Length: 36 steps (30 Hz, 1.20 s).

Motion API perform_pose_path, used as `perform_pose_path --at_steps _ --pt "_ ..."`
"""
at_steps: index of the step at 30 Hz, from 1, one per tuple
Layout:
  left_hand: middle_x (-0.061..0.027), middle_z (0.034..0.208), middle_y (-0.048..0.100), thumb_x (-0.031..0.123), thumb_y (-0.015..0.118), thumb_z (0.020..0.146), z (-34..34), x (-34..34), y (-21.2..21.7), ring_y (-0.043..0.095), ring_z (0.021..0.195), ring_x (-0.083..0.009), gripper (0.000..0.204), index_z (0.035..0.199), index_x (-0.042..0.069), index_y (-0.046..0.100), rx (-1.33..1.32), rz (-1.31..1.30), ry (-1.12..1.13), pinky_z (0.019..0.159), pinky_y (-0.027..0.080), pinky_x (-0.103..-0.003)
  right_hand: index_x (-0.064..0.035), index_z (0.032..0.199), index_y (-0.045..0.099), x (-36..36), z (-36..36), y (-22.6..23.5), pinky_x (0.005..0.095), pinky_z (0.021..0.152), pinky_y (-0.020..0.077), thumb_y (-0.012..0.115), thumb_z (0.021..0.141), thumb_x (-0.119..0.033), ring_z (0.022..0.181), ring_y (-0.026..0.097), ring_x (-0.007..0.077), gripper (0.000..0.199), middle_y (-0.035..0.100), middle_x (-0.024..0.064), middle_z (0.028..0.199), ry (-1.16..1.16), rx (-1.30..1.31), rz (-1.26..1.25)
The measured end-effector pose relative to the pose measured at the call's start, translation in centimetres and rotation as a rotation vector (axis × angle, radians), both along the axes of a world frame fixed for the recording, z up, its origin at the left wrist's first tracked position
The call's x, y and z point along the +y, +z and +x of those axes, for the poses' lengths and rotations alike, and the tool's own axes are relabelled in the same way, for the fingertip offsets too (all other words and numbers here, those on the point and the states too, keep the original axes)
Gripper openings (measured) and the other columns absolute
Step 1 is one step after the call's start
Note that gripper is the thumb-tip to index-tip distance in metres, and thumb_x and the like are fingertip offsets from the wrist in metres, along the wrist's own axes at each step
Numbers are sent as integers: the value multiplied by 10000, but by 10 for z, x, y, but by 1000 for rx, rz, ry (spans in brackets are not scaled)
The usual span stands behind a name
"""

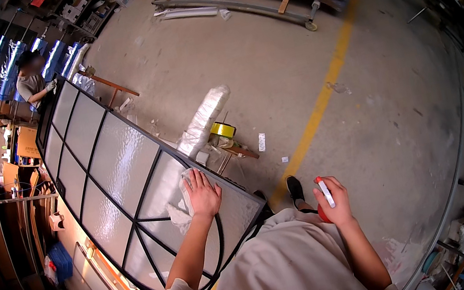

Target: The person cleans a large, multi-pane glass door with a white cloth and a spray bottle. They wipe the textured glass surface and the metal frame, then remove small pieces of white tape from the frame joints.

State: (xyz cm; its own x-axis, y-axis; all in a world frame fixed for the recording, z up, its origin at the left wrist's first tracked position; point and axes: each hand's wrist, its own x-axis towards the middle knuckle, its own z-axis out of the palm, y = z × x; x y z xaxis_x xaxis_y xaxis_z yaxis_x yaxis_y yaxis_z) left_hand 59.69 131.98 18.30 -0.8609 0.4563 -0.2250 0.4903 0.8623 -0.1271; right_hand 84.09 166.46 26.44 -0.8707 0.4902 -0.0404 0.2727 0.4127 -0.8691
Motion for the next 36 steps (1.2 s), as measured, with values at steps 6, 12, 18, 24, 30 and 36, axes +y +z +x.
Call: perform_pose_path --at_steps 6,12,18,24,30,36 --pt "-217 1749 318 410 538 996 97 -10 12 221 1653 -347 785 1607 -72 429 -184 73 -281 1339 88 -603 17 1173 720 -3 2 -8 414 907 567 737 956 -121 997 719 386 258 723 192 1112 7 -11 7" --pt "-182 1735 370 409 530 992 26 -22 5 248 1651 -316 767 1613 -34 451 -19 74 -182 1337 76 -618 12 1174 722 -7 -4 4 412 905 568 735 963 -132 992 720 383 256 724 188 1112 20 -5 9" --pt "-151 1743 369 425 520 989 14 -11 7 213 1661 -330 776 1621 -21 452 -39 72 -29 1326 57 -655 13 1172 721 -4 -8 7 414 903 571 733 963 -127 989 724 390 251 725 194 1127 56 11 32" --pt "-111 1656 462 427 569 965 7 -10 11 174 1648 -415 782 1613 0 470 72 116 68 1297 43 -713 16 1168 719 -6 -4 3 414 906 574 739 954 -121 994 723 400 255 725 198 1135 60 -13 38" --pt "-95 1676 430 429 589 960 28 3 11 157 1652 -406 778 1613 21 479 -28 112 90 1297 34 -714 13 1174 720 -2 -8 3 404 886 576 748 950 -121 976 725 384 262 722 186 1128 78 16 51" --pt "-97 1668 440 428 582 960 -7 0 14 172 1644 -411 764 1599 18 498 43 85 104 1285 50 -739 15 1177 724 -11 -12 8 389 861 578 755 947 -125 957 728 362 272 723 181 1128 111 -4 24"
